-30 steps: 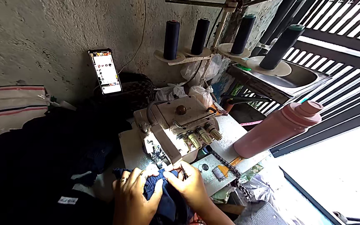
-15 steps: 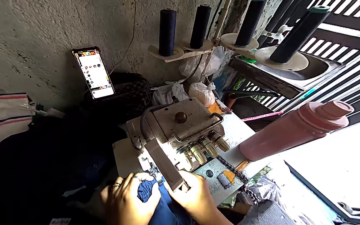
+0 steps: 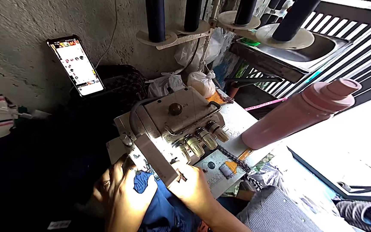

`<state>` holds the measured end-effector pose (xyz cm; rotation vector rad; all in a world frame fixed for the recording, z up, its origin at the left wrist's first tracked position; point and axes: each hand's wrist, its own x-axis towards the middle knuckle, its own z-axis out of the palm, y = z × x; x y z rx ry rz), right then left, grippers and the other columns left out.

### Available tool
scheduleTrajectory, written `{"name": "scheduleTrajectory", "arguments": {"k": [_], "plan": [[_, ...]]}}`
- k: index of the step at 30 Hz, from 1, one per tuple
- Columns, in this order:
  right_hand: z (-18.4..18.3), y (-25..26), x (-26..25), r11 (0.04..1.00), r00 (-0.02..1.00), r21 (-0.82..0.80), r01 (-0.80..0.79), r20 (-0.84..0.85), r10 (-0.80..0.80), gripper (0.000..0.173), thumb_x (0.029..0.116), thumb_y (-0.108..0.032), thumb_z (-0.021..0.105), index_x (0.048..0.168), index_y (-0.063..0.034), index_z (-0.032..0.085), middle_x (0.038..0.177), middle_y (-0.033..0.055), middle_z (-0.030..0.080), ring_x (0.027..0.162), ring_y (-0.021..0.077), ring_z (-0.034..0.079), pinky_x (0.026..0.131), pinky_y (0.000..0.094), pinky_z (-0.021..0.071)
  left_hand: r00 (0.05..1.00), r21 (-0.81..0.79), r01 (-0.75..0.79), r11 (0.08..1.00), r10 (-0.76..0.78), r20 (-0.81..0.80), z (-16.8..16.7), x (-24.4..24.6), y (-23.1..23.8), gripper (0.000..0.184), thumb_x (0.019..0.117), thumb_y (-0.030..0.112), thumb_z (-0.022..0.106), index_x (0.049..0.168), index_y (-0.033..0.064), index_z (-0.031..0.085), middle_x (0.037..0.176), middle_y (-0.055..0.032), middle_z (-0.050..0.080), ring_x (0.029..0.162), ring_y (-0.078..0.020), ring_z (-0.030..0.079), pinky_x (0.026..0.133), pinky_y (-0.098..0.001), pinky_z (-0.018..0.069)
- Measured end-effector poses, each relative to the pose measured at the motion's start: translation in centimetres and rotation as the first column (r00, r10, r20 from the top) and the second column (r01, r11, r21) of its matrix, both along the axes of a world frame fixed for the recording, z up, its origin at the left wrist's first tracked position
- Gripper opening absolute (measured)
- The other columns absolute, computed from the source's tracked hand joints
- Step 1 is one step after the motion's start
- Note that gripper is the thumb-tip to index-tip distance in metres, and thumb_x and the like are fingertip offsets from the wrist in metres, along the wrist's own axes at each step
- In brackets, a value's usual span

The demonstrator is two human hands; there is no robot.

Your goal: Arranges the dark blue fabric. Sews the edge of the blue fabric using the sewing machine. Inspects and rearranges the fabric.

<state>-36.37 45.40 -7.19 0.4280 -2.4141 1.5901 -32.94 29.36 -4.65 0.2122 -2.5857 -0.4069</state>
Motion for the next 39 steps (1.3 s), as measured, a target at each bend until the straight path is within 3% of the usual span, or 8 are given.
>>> {"name": "scheduleTrajectory", "arguments": {"k": [24,26,27,29,31,35,37,39], "plan": [[0.4,-0.8,0.0,0.999,0.999,0.013,0.042,0.016,-0.042,0.015,0.0833,-0.023,0.068,0.082,-0.0083,0.069,0.064,-0.0013,0.059,0.057,0.0072,0.056,0.052,0.0272,0.0438,1.000,0.021,0.028,0.999,-0.027,-0.011,-0.6,-1.0,-1.1,0.058,0.0774,0.059,0.057,0.092,0.0054,0.076,0.124,-0.0213,0.068,0.125,-0.0502,0.054,0.099,-0.0744,0.0272],[0.2,-0.8,0.1,0.999,0.999,0.004,0.037,0.022,-0.037,0.015,0.0841,-0.023,0.067,0.081,-0.0087,0.068,0.063,-0.0019,0.057,0.057,0.0072,0.054,0.052,0.0273,0.0426,0.999,0.084,0.047,0.995,-0.047,-0.007,-0.7,-1.0,-1.3,0.066,0.0776,0.057,0.058,0.103,-0.0021,0.072,0.128,-0.0249,0.065,0.129,-0.0509,0.052,0.101,-0.0767,0.0257],[0.2,-0.8,0.1,1.000,0.999,-0.001,0.031,0.025,-0.031,0.015,0.0849,-0.024,0.067,0.081,-0.0087,0.068,0.063,-0.0018,0.057,0.057,0.0072,0.055,0.052,0.0275,0.0428,0.997,0.179,0.074,0.981,-0.078,0.020,-0.8,-1.1,-1.8,0.072,0.0804,0.054,0.059,0.119,-0.0072,0.066,0.138,-0.0275,0.059,0.137,-0.0504,0.046,0.105,-0.0794,0.0204],[0.0,-0.8,0.0,1.000,0.999,-0.001,0.030,0.020,-0.030,0.016,0.0857,-0.024,0.067,0.081,-0.0091,0.068,0.062,-0.0020,0.056,0.056,0.0072,0.054,0.051,0.0277,0.0427,0.981,0.438,0.083,0.895,-0.151,0.123,-0.6,-1.7,-3.4,0.072,0.0895,0.043,0.051,0.149,0.0019,0.048,0.160,-0.0193,0.038,0.154,-0.0377,0.023,0.115,-0.0767,0.0042],[-0.1,-0.8,0.0,1.000,0.999,-0.002,0.026,0.023,-0.026,0.017,0.0864,-0.025,0.067,0.082,-0.0090,0.068,0.063,-0.0023,0.056,0.056,0.0066,0.053,0.051,0.0272,0.0427,0.980,0.447,0.129,0.885,-0.184,0.082,-1.0,-2.6,-4.7,0.058,0.0934,0.042,0.051,0.139,0.0088,0.063,0.158,-0.0154,0.045,0.155,-0.0378,0.021,0.114,-0.0785,-0.0003],[-0.3,-0.5,-0.1,1.000,1.000,-0.019,-0.008,0.014,0.008,0.015,0.0881,-0.024,0.067,0.086,-0.0091,0.071,0.067,-0.0039,0.060,0.059,0.0021,0.054,0.055,0.0223,0.0445,0.989,0.216,0.122,0.969,-0.137,0.058,0.4,-3.2,-4.0,0.037,0.0837,0.040,0.070,0.102,0.0096,0.080,0.137,-0.0148,0.065,0.144,-0.0435,0.042,0.108,-0.0839,0.0027],[-0.5,-0.3,-0.2,0.998,0.999,-0.043,-0.045,-0.012,0.044,0.014,0.0899,-0.021,0.067,0.089,-0.0075,0.072,0.068,-0.0055,0.061,0.059,-0.0022,0.053,0.056,0.0170,0.0451,0.991,0.118,0.128,0.985,-0.132,0.024,0.8,-3.1,-3.3,0.027,0.0860,0.032,0.071,0.097,0.0085,0.079,0.132,-0.0157,0.067,0.140,-0.0438,0.048,0.108,-0.0838,0.0085],[-0.7,-0.1,-0.1,0.997,0.997,-0.027,-0.076,-0.031,0.076,0.016,0.0921,-0.020,0.066,0.093,-0.0053,0.072,0.068,-0.0060,0.062,0.059,-0.0037,0.053,0.057,0.0157,0.0454,0.987,0.005,0.157,0.988,-0.157,0.025,1.1,-2.7,-2.7,0.023,0.0895,0.022,0.068,0.103,0.0051,0.077,0.130,-0.0189,0.067,0.137,-0.0449,0.049,0.109,-0.0814,0.0153]]}}
